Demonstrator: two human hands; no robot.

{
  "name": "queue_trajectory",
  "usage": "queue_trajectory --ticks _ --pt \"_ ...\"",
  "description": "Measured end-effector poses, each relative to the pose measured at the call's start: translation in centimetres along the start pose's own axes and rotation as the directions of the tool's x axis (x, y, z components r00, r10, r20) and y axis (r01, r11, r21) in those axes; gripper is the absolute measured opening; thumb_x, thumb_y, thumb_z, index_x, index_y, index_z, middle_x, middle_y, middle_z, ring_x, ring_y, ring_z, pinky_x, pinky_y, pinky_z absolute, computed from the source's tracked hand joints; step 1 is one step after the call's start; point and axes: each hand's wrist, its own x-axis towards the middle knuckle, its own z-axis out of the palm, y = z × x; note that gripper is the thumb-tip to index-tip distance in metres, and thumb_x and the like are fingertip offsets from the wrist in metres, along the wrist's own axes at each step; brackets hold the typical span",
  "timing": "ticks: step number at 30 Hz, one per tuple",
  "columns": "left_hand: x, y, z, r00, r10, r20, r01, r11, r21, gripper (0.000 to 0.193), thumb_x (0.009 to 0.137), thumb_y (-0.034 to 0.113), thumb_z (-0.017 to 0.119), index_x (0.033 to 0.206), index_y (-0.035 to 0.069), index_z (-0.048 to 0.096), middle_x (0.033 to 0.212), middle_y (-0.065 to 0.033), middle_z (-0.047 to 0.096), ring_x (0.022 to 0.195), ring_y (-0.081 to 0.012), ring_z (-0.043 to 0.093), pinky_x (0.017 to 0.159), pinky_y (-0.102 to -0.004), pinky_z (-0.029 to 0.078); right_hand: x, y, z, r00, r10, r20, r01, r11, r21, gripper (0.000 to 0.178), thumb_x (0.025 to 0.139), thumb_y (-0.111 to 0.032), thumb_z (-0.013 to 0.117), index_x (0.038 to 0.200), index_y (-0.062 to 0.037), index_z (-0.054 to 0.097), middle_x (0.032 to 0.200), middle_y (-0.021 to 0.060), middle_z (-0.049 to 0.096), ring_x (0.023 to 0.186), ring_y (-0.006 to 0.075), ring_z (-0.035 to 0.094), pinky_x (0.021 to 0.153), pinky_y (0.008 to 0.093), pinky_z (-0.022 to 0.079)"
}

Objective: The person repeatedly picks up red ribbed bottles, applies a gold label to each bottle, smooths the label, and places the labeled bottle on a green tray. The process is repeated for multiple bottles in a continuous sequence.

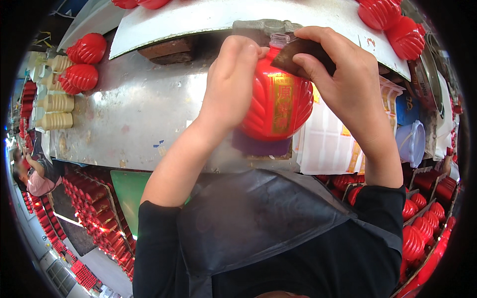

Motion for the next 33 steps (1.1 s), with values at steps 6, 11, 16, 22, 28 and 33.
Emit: queue_trajectory --ticks 6,11,16,22,28,33 --pt "-0.6 0.6 0.6 0.999 -0.041 0.002 0.040 0.997 0.070 0.047 0.091 0.034 0.079 0.113 -0.002 0.059 0.116 -0.0194 0.071 0.108 -0.0298 0.069 0.096 -0.0410 0.055 0.0 0.1 -0.9 1.000 0.008 -0.016 -0.008 1.000 0.013 0.027 0.091 -0.004 0.079 0.117 -0.0017 0.072 0.103 0.0122 0.078 0.093 0.0207 0.078 0.081 0.0314 0.061" --pt "0.0 1.1 0.2 0.995 -0.045 0.085 0.024 0.970 0.241 0.048 0.085 0.020 0.085 0.116 0.000 0.054 0.115 -0.0139 0.069 0.106 -0.0194 0.067 0.095 -0.0332 0.054 -0.7 1.2 0.3 0.999 0.044 -0.007 -0.043 0.993 0.112 0.026 0.092 -0.004 0.079 0.116 -0.0007 0.073 0.102 0.0117 0.078 0.094 0.0177 0.078 0.082 0.0296 0.061" --pt "2.3 0.6 0.0 0.946 -0.307 0.106 0.312 0.950 -0.028 0.029 0.098 0.015 0.076 0.113 0.002 0.055 0.101 -0.0049 0.068 0.092 -0.0087 0.065 0.083 -0.0264 0.055 -2.5 3.5 1.6 0.979 -0.129 -0.157 0.134 0.991 0.023 0.019 0.085 -0.002 0.078 0.103 -0.0072 0.073 0.094 0.0099 0.077 0.082 0.0282 0.075 0.073 0.0347 0.060" --pt "3.0 -0.2 -0.2 0.945 -0.316 0.086 0.316 0.949 0.015 0.017 0.109 0.020 0.060 0.112 0.003 0.060 0.102 -0.0026 0.067 0.090 -0.0073 0.062 0.083 -0.0234 0.053 -5.5 -2.2 2.2 0.851 -0.521 -0.063 0.525 0.842 0.123 0.024 0.074 -0.005 0.078 0.097 -0.0098 0.074 0.096 0.0061 0.077 0.083 0.0208 0.076 0.072 0.0348 0.064" --pt "2.5 -1.2 -0.8 0.965 -0.256 0.047 0.259 0.962 -0.084 0.021 0.112 0.014 0.051 0.122 0.000 0.063 0.112 -0.0060 0.069 0.097 -0.0100 0.065 0.090 -0.0267 0.055 -3.2 -1.2 1.4 0.977 -0.166 -0.137 0.167 0.986 -0.007 0.020 0.080 -0.002 0.076 0.100 -0.0053 0.076 0.098 0.0104 0.079 0.091 0.0256 0.078 0.076 0.0345 0.063" --pt "0.3 -1.8 -1.5 0.984 -0.179 0.003 0.179 0.978 -0.107 0.025 0.113 0.013 0.048 0.127 -0.001 0.064 0.119 -0.0091 0.071 0.103 -0.0123 0.068 0.094 -0.0283 0.055 -4.7 -4.4 3.0 0.831 -0.555 -0.031 0.556 0.831 0.007 0.017 0.078 -0.006 0.075 0.095 -0.0056 0.077 0.099 0.0100 0.078 0.096 0.0250 0.078 0.082 0.0361 0.064"
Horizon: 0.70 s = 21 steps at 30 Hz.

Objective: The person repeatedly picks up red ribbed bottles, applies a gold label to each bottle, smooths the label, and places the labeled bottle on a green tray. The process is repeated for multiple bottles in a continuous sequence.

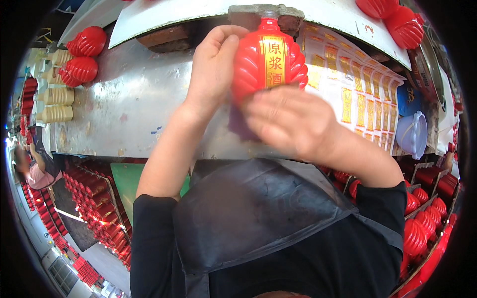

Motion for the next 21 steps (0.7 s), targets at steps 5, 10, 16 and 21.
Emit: queue_trajectory --ticks 5,10,16,21 --pt "-2.7 -1.5 0.5 0.988 0.138 -0.063 -0.138 0.990 0.000 0.029 0.115 0.014 0.046 0.135 -0.001 0.059 0.130 -0.0098 0.066 0.117 -0.0135 0.062 0.104 -0.0297 0.051 -0.5 1.1 -0.8 0.895 0.404 -0.191 -0.392 0.915 0.098 0.026 0.070 -0.001 0.081 0.094 -0.0111 0.075 0.095 0.0041 0.078 0.084 0.0247 0.077 0.069 0.0352 0.060" --pt "-3.8 -2.3 1.0 0.963 0.262 -0.057 -0.254 0.960 0.115 0.032 0.116 0.016 0.044 0.142 -0.001 0.054 0.136 -0.0107 0.062 0.124 -0.0148 0.058 0.110 -0.0310 0.048 -3.6 -0.5 -0.7 0.995 0.080 -0.058 -0.081 0.996 -0.019 0.024 0.075 -0.001 0.076 0.099 -0.0048 0.078 0.103 0.0106 0.079 0.091 0.0261 0.078 0.081 0.0369 0.064" --pt "-4.2 -2.9 0.8 0.952 0.303 -0.048 -0.289 0.938 0.193 0.035 0.114 0.016 0.045 0.144 -0.001 0.052 0.138 -0.0129 0.061 0.126 -0.0189 0.058 0.112 -0.0335 0.046 -4.7 -0.8 -1.4 0.777 0.610 -0.152 -0.561 0.782 0.272 0.027 0.079 0.016 0.080 0.098 -0.0005 0.075 0.103 0.0132 0.080 0.098 0.0274 0.079 0.085 0.0378 0.064" --pt "-4.1 -2.9 0.7 0.958 0.280 -0.064 -0.269 0.953 0.140 0.038 0.109 0.014 0.049 0.144 0.000 0.052 0.139 -0.0167 0.063 0.129 -0.0238 0.060 0.113 -0.0370 0.045 -3.5 -0.1 -0.6 0.994 0.093 -0.056 -0.089 0.994 0.066 0.021 0.074 -0.007 0.078 0.094 -0.0050 0.076 0.104 0.0118 0.079 0.093 0.0276 0.076 0.080 0.0381 0.062"
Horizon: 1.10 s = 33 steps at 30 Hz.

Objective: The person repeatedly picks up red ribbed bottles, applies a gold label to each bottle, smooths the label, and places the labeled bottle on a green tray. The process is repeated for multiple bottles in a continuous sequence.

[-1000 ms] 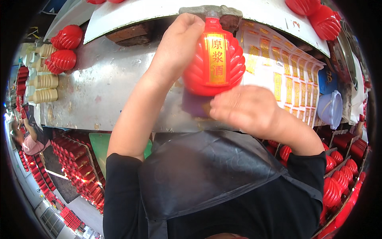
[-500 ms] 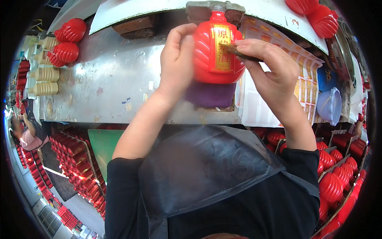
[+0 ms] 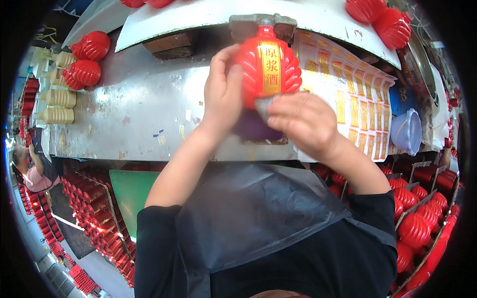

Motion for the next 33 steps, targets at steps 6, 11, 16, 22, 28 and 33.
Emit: queue_trajectory --ticks 6,11,16,22,28,33 --pt "-0.2 0.7 0.2 0.999 -0.024 0.021 0.026 0.996 -0.091 0.063 0.100 0.024 0.070 0.149 -0.002 0.042 0.147 -0.0216 0.055 0.137 -0.0305 0.055 0.114 -0.0415 0.046 0.6 1.4 -0.1 0.835 0.541 0.099 -0.548 0.834 0.065 0.020 0.090 0.000 0.073 0.109 -0.0049 0.070 0.095 0.0119 0.075 0.083 0.0310 0.074 0.072 0.0401 0.059" --pt "1.4 1.1 0.3 0.998 -0.013 0.055 0.004 0.988 0.155 0.090 0.081 0.029 0.088 0.150 0.000 0.039 0.146 -0.0266 0.055 0.135 -0.0398 0.058 0.113 -0.0469 0.048 5.1 8.7 0.4 0.917 0.397 0.030 -0.394 0.917 -0.065 0.029 0.093 -0.009 0.074 0.121 -0.0018 0.068 0.107 0.0199 0.075 0.097 0.0373 0.075 0.085 0.0396 0.060" --pt "4.3 2.5 0.1 0.973 -0.160 0.168 0.123 0.969 0.214 0.090 0.079 0.034 0.087 0.148 -0.001 0.040 0.142 -0.0281 0.060 0.127 -0.0415 0.065 0.107 -0.0459 0.052 8.0 9.9 -0.6 0.850 0.501 0.164 -0.509 0.861 0.010 0.027 0.095 -0.008 0.073 0.121 -0.0006 0.070 0.103 0.0170 0.077 0.094 0.0264 0.077 0.085 0.0350 0.060" --pt "7.5 3.0 0.5 0.888 -0.367 0.278 0.298 0.919 0.260 0.084 0.077 0.027 0.090 0.142 -0.003 0.047 0.128 -0.0184 0.068 0.113 -0.0213 0.068 0.098 -0.0371 0.058 7.5 10.2 -0.5 0.867 0.437 0.241 -0.429 0.899 -0.088 0.026 0.095 -0.009 0.074 0.119 0.0005 0.072 0.104 0.0177 0.076 0.094 0.0295 0.076 0.085 0.0357 0.059" --pt "7.6 3.1 1.3 0.957 -0.250 0.148 0.222 0.958 0.180 0.065 0.070 0.033 0.090 0.118 -0.001 0.061 0.107 -0.0195 0.075 0.103 -0.0335 0.075 0.093 -0.0400 0.058 5.0 8.3 -1.2 0.894 0.448 0.023 -0.445 0.892 -0.079 0.027 0.091 0.003 0.077 0.118 0.0018 0.073 0.109 0.0174 0.077 0.099 0.0258 0.077 0.088 0.0339 0.059" --pt "5.1 5.7 0.7 0.946 0.247 0.208 -0.303 0.902 0.309 0.037 0.086 0.017 0.071 0.120 0.007 0.060 0.098 -0.0239 0.073 0.096 -0.0428 0.072 0.087 -0.0534 0.056 -1.3 4.9 -3.3 0.587 0.742 -0.324 -0.657 0.670 0.345 0.033 0.103 0.001 0.068 0.135 0.0029 0.065 0.128 0.0154 0.072 0.113 0.0208 0.071 0.100 0.0318 0.058"
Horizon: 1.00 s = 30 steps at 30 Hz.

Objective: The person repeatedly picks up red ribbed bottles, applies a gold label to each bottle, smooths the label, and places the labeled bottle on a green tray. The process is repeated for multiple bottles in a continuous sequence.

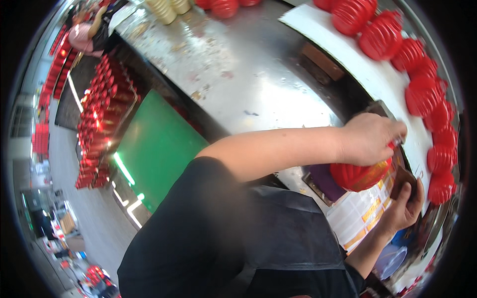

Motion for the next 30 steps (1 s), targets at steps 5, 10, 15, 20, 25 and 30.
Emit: queue_trajectory --ticks 5,10,15,20,25,30 --pt "-2.5 1.7 -1.7 0.978 0.205 -0.045 -0.192 0.960 0.204 0.026 0.086 0.018 0.072 0.107 0.005 0.066 0.081 -0.0188 0.072 0.081 -0.0390 0.072 0.077 -0.0468 0.058 1.3 1.2 -1.3 0.987 0.159 0.007 -0.156 0.960 0.234 0.031 0.108 -0.007 0.063 0.138 0.0010 0.064 0.131 0.0137 0.071 0.114 0.0230 0.071 0.101 0.0354 0.060" --pt "-4.6 2.8 -2.6 0.946 0.315 -0.077 -0.264 0.885 0.384 0.012 0.084 0.016 0.070 0.085 0.005 0.071 0.080 -0.0163 0.072 0.080 -0.0368 0.073 0.077 -0.0445 0.058 2.3 -1.0 1.4 0.986 0.117 0.119 -0.149 0.941 0.302 0.031 0.107 -0.007 0.064 0.138 0.0009 0.065 0.132 0.0150 0.071 0.116 0.0233 0.071 0.102 0.0346 0.060" --pt "-5.5 3.9 -4.2 0.963 0.270 -0.024 -0.235 0.875 0.423 0.012 0.082 0.015 0.069 0.086 0.004 0.074 0.089 -0.0168 0.073 0.088 -0.0364 0.072 0.081 -0.0459 0.058 4.4 -2.2 4.1 0.984 0.104 0.147 -0.150 0.924 0.352 0.032 0.108 -0.010 0.064 0.138 -0.0003 0.065 0.133 0.0157 0.071 0.117 0.0229 0.071 0.103 0.0329 0.059" --pt "-12.8 3.3 -12.5 0.918 0.224 -0.326 -0.137 0.953 0.271 0.013 0.080 0.016 0.079 0.082 0.005 0.072 0.087 -0.0130 0.070 0.088 -0.0342 0.069 0.080 -0.0436 0.056 6.0 -0.8 4.7 0.978 0.076 0.197 -0.147 0.915 0.377 0.033 0.108 -0.012 0.065 0.139 -0.0020 0.065 0.132 0.0148 0.071 0.117 0.0219 0.070 0.100 0.0309 0.059" --pt "-28.4 3.7 -26.6 0.740 -0.161 -0.653 0.254 0.966 0.049 0.004 0.092 -0.001 0.074 0.092 0.002 0.071 0.099 -0.0043 0.070 0.091 -0.0104 0.065 0.080 -0.0270 0.054 6.5 1.5 6.5 0.902 0.142 0.408 -0.316 0.861 0.399 0.033 0.108 -0.012 0.064 0.139 -0.0014 0.065 0.131 0.0136 0.071 0.116 0.0202 0.071 0.101 0.0314 0.058" --pt "-42.6 -1.6 -35.7 0.414 -0.166 -0.895 0.774 0.582 0.249 0.017 0.087 0.016 0.081 0.083 0.003 0.070 0.084 -0.0073 0.068 0.074 -0.0220 0.067 0.071 -0.0336 0.054 7.0 4.5 7.5 0.845 0.261 0.467 -0.431 0.850 0.305 0.034 0.109 -0.012 0.064 0.141 -0.0008 0.063 0.129 0.0107 0.072 0.114 0.0189 0.072 0.101 0.0301 0.058"
